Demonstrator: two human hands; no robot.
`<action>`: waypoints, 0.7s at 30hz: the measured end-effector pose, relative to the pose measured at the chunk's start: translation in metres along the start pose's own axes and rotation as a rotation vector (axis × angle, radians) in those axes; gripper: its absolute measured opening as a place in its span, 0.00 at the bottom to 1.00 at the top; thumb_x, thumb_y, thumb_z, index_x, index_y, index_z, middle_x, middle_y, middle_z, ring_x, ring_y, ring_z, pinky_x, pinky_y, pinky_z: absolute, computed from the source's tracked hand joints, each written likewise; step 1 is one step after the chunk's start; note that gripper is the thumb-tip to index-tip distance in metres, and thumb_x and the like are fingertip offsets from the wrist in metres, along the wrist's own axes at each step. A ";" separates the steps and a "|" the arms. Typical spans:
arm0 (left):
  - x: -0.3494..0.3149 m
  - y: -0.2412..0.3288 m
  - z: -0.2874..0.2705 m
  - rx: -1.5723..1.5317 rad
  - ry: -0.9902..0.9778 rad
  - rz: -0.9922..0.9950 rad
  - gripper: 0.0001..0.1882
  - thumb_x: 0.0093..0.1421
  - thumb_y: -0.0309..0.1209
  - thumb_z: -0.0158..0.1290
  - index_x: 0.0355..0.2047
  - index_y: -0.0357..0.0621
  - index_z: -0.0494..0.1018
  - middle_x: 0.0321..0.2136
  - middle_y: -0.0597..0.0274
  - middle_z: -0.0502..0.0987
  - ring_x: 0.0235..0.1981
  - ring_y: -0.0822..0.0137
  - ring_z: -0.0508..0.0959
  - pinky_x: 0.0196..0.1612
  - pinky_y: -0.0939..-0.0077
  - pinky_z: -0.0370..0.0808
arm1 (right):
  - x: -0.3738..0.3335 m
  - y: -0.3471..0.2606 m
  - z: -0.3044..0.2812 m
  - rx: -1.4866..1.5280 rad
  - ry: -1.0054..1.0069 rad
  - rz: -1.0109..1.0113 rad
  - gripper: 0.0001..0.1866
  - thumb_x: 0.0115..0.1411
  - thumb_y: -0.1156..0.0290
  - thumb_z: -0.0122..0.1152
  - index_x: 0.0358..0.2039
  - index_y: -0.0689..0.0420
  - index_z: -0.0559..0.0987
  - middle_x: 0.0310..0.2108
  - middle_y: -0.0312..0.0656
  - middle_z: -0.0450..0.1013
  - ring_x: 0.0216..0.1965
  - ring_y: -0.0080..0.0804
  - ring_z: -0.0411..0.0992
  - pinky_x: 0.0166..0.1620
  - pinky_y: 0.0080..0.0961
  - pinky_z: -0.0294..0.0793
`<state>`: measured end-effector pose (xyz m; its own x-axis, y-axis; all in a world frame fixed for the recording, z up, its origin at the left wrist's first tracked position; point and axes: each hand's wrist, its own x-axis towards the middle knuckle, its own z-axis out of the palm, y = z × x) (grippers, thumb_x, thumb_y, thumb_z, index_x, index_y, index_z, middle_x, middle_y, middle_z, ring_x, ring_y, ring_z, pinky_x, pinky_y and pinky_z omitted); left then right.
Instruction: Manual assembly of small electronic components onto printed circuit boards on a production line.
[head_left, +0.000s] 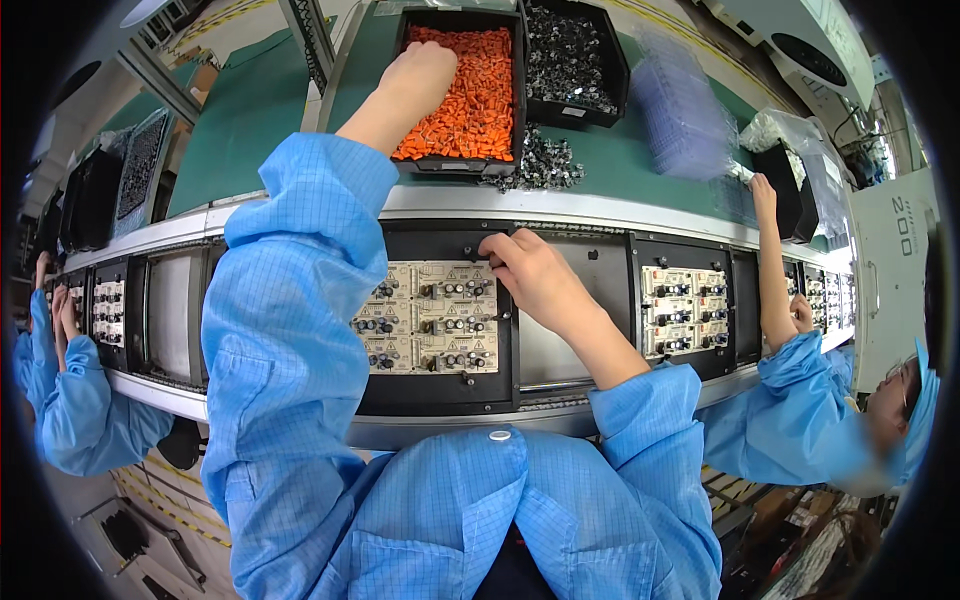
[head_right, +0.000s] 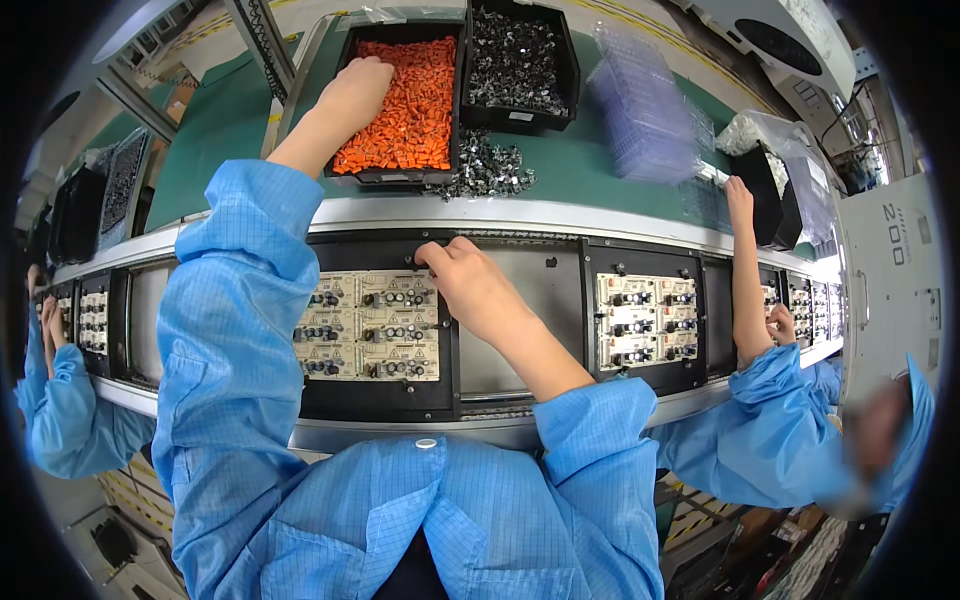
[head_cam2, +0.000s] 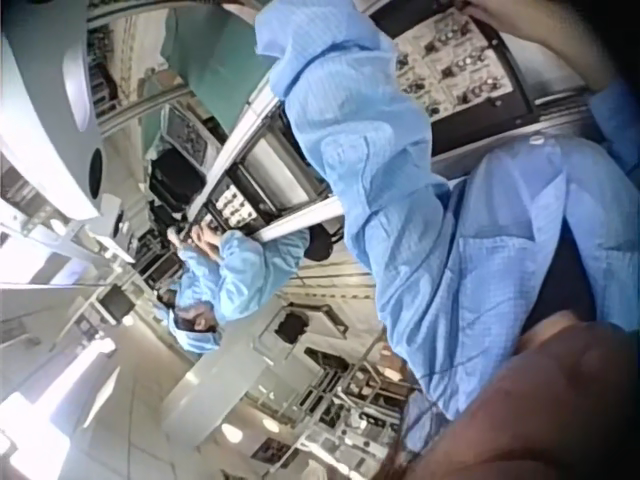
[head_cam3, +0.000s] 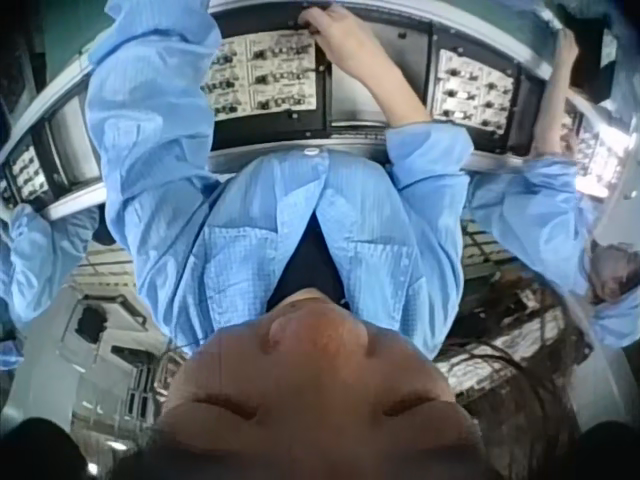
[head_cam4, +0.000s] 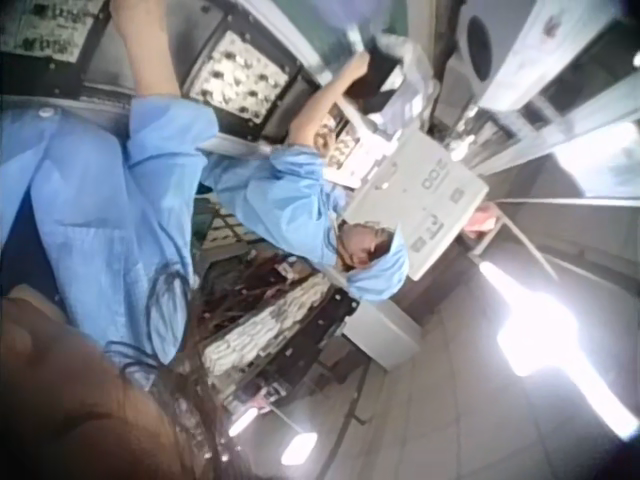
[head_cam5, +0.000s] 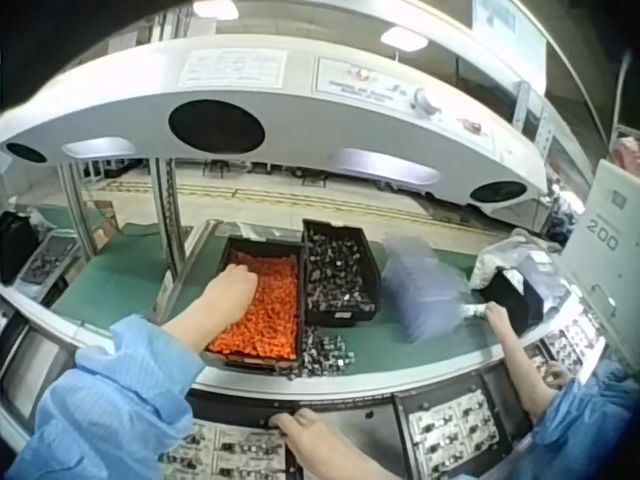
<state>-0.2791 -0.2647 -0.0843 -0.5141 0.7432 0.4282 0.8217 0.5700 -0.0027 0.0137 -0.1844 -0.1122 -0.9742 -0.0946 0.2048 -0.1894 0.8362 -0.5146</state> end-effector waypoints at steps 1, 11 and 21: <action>0.004 0.002 -0.005 -0.015 -0.050 -0.044 0.11 0.55 0.19 0.53 0.39 0.36 0.75 0.36 0.43 0.79 0.41 0.43 0.78 0.47 0.55 0.77 | 0.000 -0.001 -0.002 -0.022 0.002 0.002 0.14 0.52 0.82 0.60 0.41 0.59 0.74 0.32 0.46 0.75 0.38 0.45 0.72 0.40 0.38 0.75; 0.006 0.005 -0.002 -0.233 0.063 -0.256 0.05 0.55 0.20 0.50 0.32 0.35 0.73 0.32 0.41 0.78 0.40 0.44 0.78 0.43 0.53 0.74 | -0.001 0.003 0.005 -0.137 0.014 -0.055 0.12 0.54 0.80 0.59 0.40 0.58 0.76 0.30 0.46 0.75 0.37 0.46 0.72 0.40 0.38 0.74; 0.008 -0.006 -0.007 -0.301 0.009 -0.177 0.08 0.56 0.22 0.51 0.36 0.34 0.77 0.36 0.42 0.79 0.41 0.46 0.79 0.45 0.56 0.76 | 0.051 0.120 -0.072 -0.382 0.288 0.290 0.10 0.53 0.79 0.60 0.37 0.59 0.81 0.32 0.50 0.78 0.38 0.51 0.75 0.43 0.41 0.74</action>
<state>-0.2869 -0.2649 -0.0749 -0.6540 0.6379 0.4066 0.7564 0.5600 0.3380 -0.0500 -0.0500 -0.1031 -0.8967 0.2749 0.3468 0.1912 0.9474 -0.2566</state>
